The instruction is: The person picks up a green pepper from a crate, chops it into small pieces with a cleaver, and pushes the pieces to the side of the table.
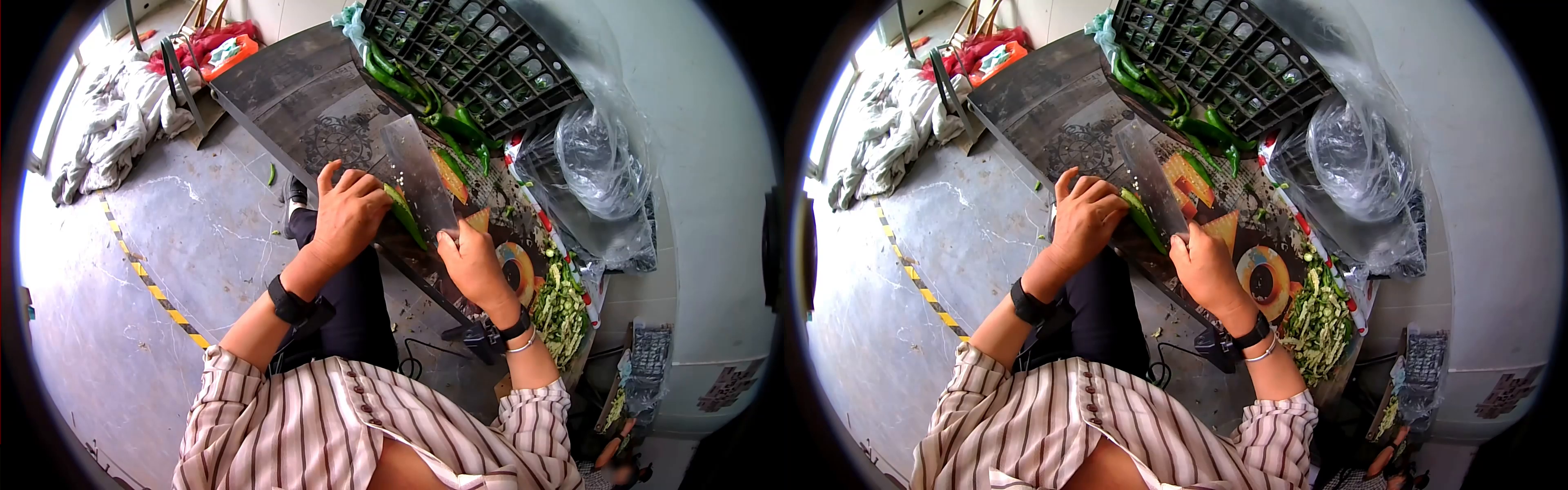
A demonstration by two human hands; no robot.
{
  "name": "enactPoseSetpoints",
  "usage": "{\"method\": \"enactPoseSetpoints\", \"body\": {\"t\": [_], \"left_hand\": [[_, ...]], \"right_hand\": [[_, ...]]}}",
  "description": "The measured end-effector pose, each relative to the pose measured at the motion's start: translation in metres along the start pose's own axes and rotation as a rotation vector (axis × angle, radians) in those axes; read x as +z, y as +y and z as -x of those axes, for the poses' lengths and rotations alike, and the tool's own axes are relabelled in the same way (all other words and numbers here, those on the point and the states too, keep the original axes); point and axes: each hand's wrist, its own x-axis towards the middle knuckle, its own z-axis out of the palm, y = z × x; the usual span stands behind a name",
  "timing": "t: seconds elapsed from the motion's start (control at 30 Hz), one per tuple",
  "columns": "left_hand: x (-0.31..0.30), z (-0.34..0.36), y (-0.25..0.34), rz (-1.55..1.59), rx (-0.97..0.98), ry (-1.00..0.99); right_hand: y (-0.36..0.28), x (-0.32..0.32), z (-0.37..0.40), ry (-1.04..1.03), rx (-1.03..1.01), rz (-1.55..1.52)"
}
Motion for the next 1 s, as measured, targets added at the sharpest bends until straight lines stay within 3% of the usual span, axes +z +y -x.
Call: {"method": "enactPoseSetpoints", "body": {"t": [0.27, 0.7, 1.0], "left_hand": [[-0.001, -0.001, 0.001, 0.013, -0.003, 0.009], [-0.001, -0.001, 0.001, 0.023, -0.013, -0.011], [0.002, 0.002, -0.003, 0.048, -0.006, 0.006]], "right_hand": [[0.000, 0.004, -0.001, 0.037, -0.075, 0.011], [-0.007, 0.010, -0.015, -0.008, -0.037, 0.015], [-0.011, 0.023, -0.060, -0.004, -0.219, 0.062]]}}
